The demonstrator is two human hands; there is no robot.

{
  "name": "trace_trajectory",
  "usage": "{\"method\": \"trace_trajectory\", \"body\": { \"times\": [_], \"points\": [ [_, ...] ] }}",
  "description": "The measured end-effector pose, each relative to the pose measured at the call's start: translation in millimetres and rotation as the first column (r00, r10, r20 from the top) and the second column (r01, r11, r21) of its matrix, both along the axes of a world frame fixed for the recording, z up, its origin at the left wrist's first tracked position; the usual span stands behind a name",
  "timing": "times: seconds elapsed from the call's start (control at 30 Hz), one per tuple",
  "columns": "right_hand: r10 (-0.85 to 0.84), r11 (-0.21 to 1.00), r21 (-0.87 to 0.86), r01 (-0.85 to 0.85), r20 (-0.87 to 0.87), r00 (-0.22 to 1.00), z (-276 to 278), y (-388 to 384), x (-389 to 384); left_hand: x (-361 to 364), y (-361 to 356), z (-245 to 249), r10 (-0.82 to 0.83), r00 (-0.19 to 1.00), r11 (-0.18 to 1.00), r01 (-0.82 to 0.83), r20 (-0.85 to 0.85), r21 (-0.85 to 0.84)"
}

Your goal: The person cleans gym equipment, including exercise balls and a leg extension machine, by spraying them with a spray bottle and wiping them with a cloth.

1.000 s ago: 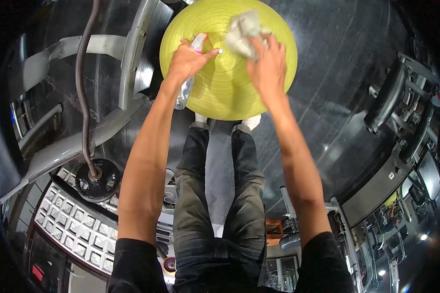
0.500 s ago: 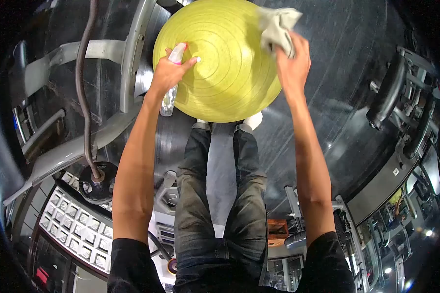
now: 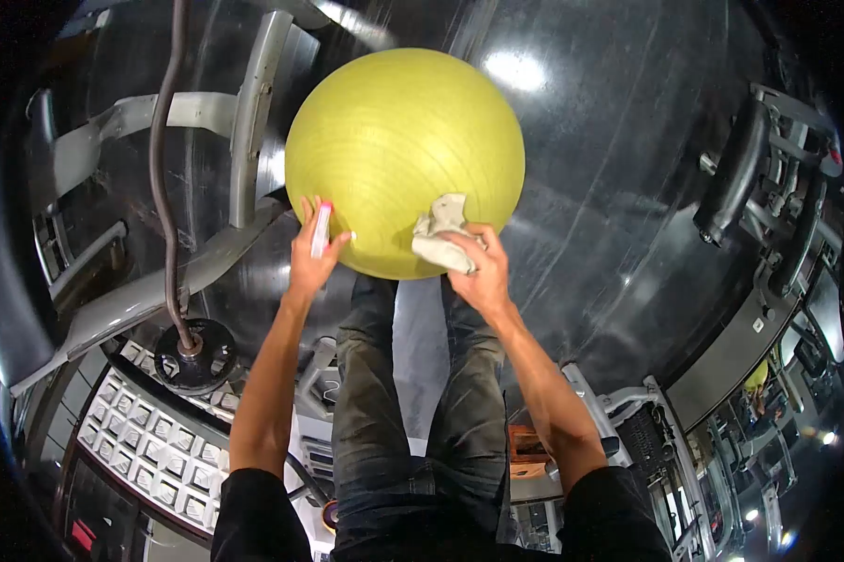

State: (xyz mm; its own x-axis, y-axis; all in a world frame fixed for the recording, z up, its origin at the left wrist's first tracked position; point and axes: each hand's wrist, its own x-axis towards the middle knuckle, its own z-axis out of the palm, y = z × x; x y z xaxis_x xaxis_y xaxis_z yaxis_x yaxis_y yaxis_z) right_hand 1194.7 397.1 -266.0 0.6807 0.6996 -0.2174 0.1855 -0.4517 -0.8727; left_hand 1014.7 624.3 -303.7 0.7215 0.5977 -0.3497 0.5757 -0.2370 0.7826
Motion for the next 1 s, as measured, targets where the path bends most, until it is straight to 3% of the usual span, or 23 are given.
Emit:
{"method": "trace_trajectory", "body": {
  "times": [0.07, 0.13, 0.17, 0.23, 0.3, 0.33, 0.4, 0.47, 0.53, 0.57, 0.6, 0.67, 0.7, 0.77, 0.8, 0.87, 0.97, 1.0],
  "points": [
    [-0.126, 0.992, 0.01, 0.126, 0.166, 0.978, 6.5, 6.4, 32.4, -3.6, -21.3, 9.4, 0.048, 0.999, 0.999, -0.048, 0.014, 0.007],
    [-0.288, 0.949, -0.041, 0.313, 0.295, 0.911, 1.3, 24.2, 70.8, -2.2, -40.7, 20.6, -0.01, 0.993, 0.997, 0.002, -0.119, -0.072],
    [-0.299, 0.927, -0.13, 0.352, 0.313, 0.902, -0.5, 37.7, 89.8, -5.9, -49.5, 17.9, -0.038, 0.996, 0.997, 0.031, -0.087, -0.075],
    [-0.308, 0.896, -0.213, 0.39, 0.334, 0.891, -4.8, 54.5, 102.3, -5.1, -69.5, 22.0, -0.082, 0.997, 0.992, 0.081, -0.001, -0.097],
    [-0.082, 0.821, -0.462, 0.334, 0.484, 0.871, -9.5, 72.9, 91.4, 9.0, -88.4, 35.4, -0.098, 0.995, 0.987, 0.098, 0.008, -0.13],
    [-0.085, 0.818, -0.465, 0.338, 0.484, 0.871, -1.4, 75.6, 85.3, 6.4, -91.3, 35.3, -0.103, 0.995, 0.986, 0.103, 0.008, -0.133],
    [-0.061, 0.908, -0.376, 0.187, 0.322, 0.945, 20.7, 71.3, 67.3, -1.4, -95.2, 36.7, -0.093, 0.996, 0.988, 0.095, 0.017, -0.124],
    [-0.081, 0.925, -0.329, 0.19, 0.318, 0.945, 18.8, 54.3, 54.4, -11.3, -87.6, 45.1, -0.035, 0.999, 0.992, 0.036, 0.013, -0.118],
    [-0.062, 0.918, -0.364, 0.16, 0.266, 0.962, 21.7, 35.0, 41.1, -15.2, -68.5, 62.4, 0.062, 0.93, 0.949, -0.167, -0.362, -0.268],
    [-0.065, 0.915, -0.368, 0.163, 0.265, 0.962, 22.9, 24.2, 34.4, -9.8, -61.6, 67.4, 0.091, 0.979, 0.985, -0.116, -0.181, -0.132],
    [-0.069, 0.914, -0.368, 0.171, 0.275, 0.959, 23.8, 13.5, 28.7, -1.7, -51.9, 66.3, 0.02, 0.997, 0.999, -0.017, -0.071, 0.04],
    [-0.069, 0.913, -0.368, 0.177, 0.287, 0.955, 23.7, -7.0, 19.1, 23.7, -41.7, 61.7, 0.004, 1.0, 0.983, -0.008, 0.023, 0.181],
    [-0.086, 0.924, -0.34, 0.175, 0.261, 0.962, 23.1, -17.4, 14.4, 36.8, -42.0, 58.2, 0.006, 1.0, 0.984, -0.01, 0.023, 0.178],
    [-0.141, 0.939, -0.284, 0.192, 0.188, 0.972, 26.4, -31.6, 12.4, 61.6, -52.2, 54.7, -0.243, 0.964, 0.944, 0.261, -0.113, 0.202],
    [-0.14, 0.942, -0.278, 0.188, 0.185, 0.973, 23.4, -37.6, 19.2, 69.2, -60.5, 56.3, -0.239, 0.964, 0.943, 0.259, -0.117, 0.207],
    [-0.417, 0.889, -0.17, 0.424, 0.079, 0.905, 10.9, -47.4, 36.0, 80.3, -75.3, 60.1, -0.257, 0.921, 0.943, 0.306, -0.291, 0.135],
    [-0.514, 0.802, -0.222, 0.555, 0.218, 0.829, 1.2, -26.6, 74.0, 88.7, -93.9, 74.1, -0.319, 0.896, 0.936, 0.349, -0.308, 0.046],
    [-0.422, 0.843, -0.207, 0.497, 0.32, 0.848, -9.0, -12.7, 79.9, 86.8, -103.8, 70.0, -0.323, 0.894, 0.935, 0.353, -0.31, 0.046]
  ]
}}
